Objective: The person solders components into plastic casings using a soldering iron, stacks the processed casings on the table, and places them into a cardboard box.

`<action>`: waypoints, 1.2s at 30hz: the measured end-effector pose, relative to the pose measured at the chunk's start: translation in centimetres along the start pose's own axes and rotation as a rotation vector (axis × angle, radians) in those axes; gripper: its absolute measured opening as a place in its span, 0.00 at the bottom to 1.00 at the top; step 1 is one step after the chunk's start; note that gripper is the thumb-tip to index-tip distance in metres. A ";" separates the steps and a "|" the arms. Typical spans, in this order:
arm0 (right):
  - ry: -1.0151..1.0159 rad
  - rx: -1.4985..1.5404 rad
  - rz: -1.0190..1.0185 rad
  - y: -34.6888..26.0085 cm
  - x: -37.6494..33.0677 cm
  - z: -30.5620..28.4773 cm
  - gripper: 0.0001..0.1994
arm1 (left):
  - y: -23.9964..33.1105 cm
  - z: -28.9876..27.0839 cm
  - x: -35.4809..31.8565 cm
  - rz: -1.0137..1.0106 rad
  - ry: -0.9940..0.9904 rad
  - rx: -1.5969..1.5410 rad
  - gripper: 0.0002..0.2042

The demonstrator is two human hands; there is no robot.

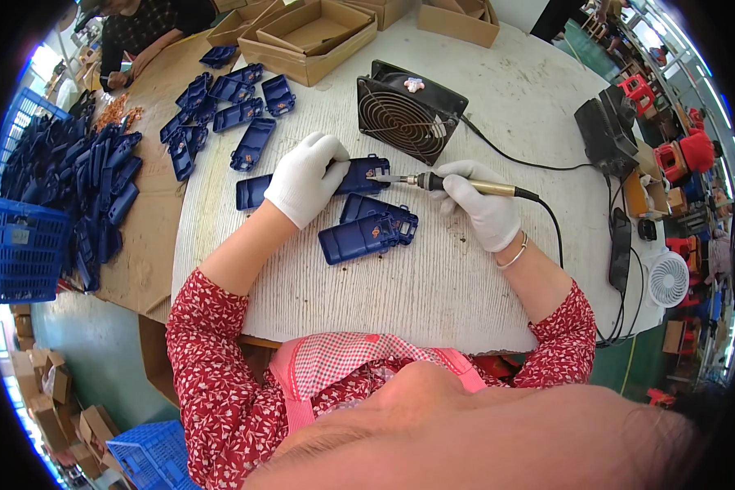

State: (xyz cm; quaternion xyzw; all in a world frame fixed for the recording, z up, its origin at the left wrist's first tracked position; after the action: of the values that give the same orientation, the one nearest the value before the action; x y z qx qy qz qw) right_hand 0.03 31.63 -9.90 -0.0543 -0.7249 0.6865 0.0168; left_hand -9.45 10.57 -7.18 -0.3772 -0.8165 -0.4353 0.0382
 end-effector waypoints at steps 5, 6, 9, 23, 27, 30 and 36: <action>0.032 0.005 0.034 0.5 0.0 -0.4 0.08 | 0.1 0.0 0.0 -0.004 0.000 -0.001 0.03; 0.078 0.071 0.032 0.6 0.2 -0.8 0.09 | 0.1 0.0 0.0 -0.009 -0.001 -0.002 0.03; 0.131 0.180 0.010 0.9 0.5 -1.4 0.10 | 0.2 0.0 0.1 -0.002 -0.040 -0.009 0.03; 0.113 0.268 -0.038 0.9 0.7 -1.6 0.11 | -6.2 -7.8 0.7 -0.335 0.197 0.972 0.15; 0.082 0.279 -0.034 0.9 0.7 -1.4 0.11 | -7.9 -8.1 0.5 -0.554 0.108 0.598 0.18; 0.090 0.243 -0.048 0.6 0.6 -1.3 0.11 | -7.3 -7.4 0.8 -0.480 0.123 0.359 0.18; 0.135 0.175 -0.031 0.6 0.4 -1.3 0.11 | -4.9 -6.2 1.2 -0.109 0.331 -0.039 0.21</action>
State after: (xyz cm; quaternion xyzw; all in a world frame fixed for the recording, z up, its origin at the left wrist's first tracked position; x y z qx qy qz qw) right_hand -0.25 33.01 -10.41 -0.0878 -0.6603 0.7415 0.0809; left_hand -15.11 5.05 -6.22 -0.2565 -0.8098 -0.5084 0.1411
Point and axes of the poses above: each hand's wrist, its own x-axis towards the middle knuckle, its own z-axis out of the palm, y = z × x, the point moved 6 cm from there along x, towards the middle knuckle, and after that the axes turned 8 degrees about -x, right-handed, at the moved point
